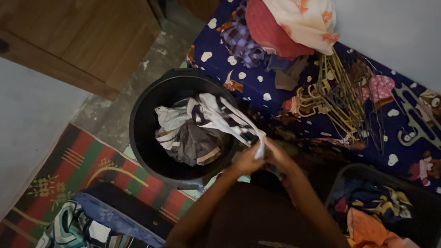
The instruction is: The person picks up clothes from a laundry bucket, places them on hangers, and hangs them on a clothes rack. The person handles several garments including a grey shirt and a dark patterned top, using hangers to organize them.
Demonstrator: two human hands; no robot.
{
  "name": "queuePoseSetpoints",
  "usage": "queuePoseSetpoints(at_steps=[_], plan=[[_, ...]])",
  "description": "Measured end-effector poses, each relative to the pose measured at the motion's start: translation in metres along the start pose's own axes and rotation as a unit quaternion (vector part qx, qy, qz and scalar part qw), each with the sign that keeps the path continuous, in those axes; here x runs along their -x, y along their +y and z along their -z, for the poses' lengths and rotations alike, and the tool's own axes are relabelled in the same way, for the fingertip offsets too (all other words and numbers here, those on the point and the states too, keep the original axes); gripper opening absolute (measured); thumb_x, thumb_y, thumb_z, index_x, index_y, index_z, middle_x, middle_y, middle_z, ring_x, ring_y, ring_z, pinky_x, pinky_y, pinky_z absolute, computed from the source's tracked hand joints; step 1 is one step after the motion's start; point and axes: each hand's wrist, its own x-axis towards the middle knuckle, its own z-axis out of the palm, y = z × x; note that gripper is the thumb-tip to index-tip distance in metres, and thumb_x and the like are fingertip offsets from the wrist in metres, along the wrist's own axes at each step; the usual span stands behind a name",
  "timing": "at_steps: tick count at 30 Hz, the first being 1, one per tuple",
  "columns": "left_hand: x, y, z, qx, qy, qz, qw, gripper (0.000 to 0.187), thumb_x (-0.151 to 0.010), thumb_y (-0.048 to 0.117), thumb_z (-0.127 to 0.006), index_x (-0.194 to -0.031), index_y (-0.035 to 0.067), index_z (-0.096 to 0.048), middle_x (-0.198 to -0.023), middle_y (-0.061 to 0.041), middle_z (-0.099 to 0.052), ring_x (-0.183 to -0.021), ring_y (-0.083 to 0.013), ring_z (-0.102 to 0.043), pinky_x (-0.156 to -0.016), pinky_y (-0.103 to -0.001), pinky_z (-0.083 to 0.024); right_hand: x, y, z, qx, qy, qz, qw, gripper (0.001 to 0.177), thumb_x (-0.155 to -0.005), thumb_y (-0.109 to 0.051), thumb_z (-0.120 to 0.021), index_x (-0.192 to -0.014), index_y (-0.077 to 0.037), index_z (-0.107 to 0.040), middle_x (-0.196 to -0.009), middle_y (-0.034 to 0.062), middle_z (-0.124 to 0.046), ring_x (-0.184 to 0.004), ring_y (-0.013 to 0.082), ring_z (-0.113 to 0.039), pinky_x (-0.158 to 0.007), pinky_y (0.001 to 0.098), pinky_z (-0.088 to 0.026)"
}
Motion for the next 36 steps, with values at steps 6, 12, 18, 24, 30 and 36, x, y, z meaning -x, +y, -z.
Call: queuePoseSetpoints(at_steps=[6, 12, 18, 24, 30, 36], plan=[[0.028, 0.077, 0.023, -0.211, -0.157, 0.106, 0.959, 0.070, -0.095, 0.030, -0.062, -0.161, 0.031, -0.037, -0.114, -0.025, -0.069, -0.097, -0.0434, -0.070, -0.087, -0.050, -0.056, -0.017, -0.008, 0.010, 0.090, -0.009, 0.051, 0.995, 0.051, -0.094, -0.028, -0.066, -0.138, -0.005, -0.056, -0.120, 0.0095, -0.067, -0.107, 0.0212, -0.065, -0.093, 0.0384, -0.052], [0.038, 0.089, 0.026, -0.116, -0.220, -0.035, 0.968, 0.057, -0.094, 0.036, -0.070, -0.144, 0.014, -0.053, -0.106, -0.019, -0.074, -0.089, -0.0345, -0.074, -0.081, -0.044, -0.057, -0.035, 0.030, 0.042, 0.164, 0.005, 0.160, 0.973, 0.048, -0.087, -0.011, -0.062, -0.132, 0.006, -0.066, -0.118, 0.0141, -0.071, -0.104, 0.0215, -0.065, -0.095, 0.0324, -0.049], [0.035, 0.071, 0.050, -0.042, 0.078, -0.163, 0.983, 0.015, -0.102, 0.010, -0.060, -0.112, 0.006, -0.069, -0.107, -0.012, -0.077, -0.097, -0.0210, -0.077, -0.088, -0.032, -0.060, -0.003, 0.012, 0.052, 0.232, 0.164, 0.254, 0.924, 0.032, -0.097, -0.016, -0.059, -0.122, 0.001, -0.069, -0.107, 0.0021, -0.073, -0.097, 0.0123, -0.065, -0.090, 0.0286, -0.050], [0.005, 0.114, 0.072, -0.130, 0.173, -0.247, 0.944, 0.039, -0.090, 0.012, -0.070, -0.125, -0.005, -0.062, -0.116, -0.024, -0.065, -0.106, -0.0399, -0.065, -0.092, -0.043, -0.052, 0.073, -0.035, 0.026, 0.248, 0.105, 0.279, 0.922, 0.023, -0.097, -0.018, -0.064, -0.106, -0.001, -0.077, -0.089, 0.0011, -0.073, -0.079, 0.0070, -0.063, -0.071, 0.0258, -0.050], [-0.018, 0.137, 0.052, -0.152, -0.053, -0.254, 0.954, 0.036, -0.088, 0.017, -0.074, -0.118, 0.000, -0.065, -0.110, -0.022, -0.070, -0.104, -0.0401, -0.068, -0.090, -0.045, -0.052, 0.143, -0.073, 0.009, 0.409, 0.170, 0.260, 0.858, 0.017, -0.087, -0.017, -0.080, -0.086, -0.001, -0.077, -0.070, 0.0061, -0.068, -0.057, 0.0123, -0.056, -0.053, 0.0304, -0.044], [-0.019, 0.132, 0.044, -0.087, -0.077, -0.225, 0.968, 0.026, -0.085, 0.000, -0.061, -0.111, 0.001, -0.065, -0.103, -0.024, -0.070, -0.103, -0.0389, -0.070, -0.087, -0.042, -0.054, 0.189, -0.101, 0.007, 0.408, 0.226, 0.400, 0.789, 0.034, -0.077, -0.002, -0.082, -0.109, -0.003, -0.067, -0.098, 0.0047, -0.070, -0.088, 0.0130, -0.066, -0.074, 0.0291, -0.052]])
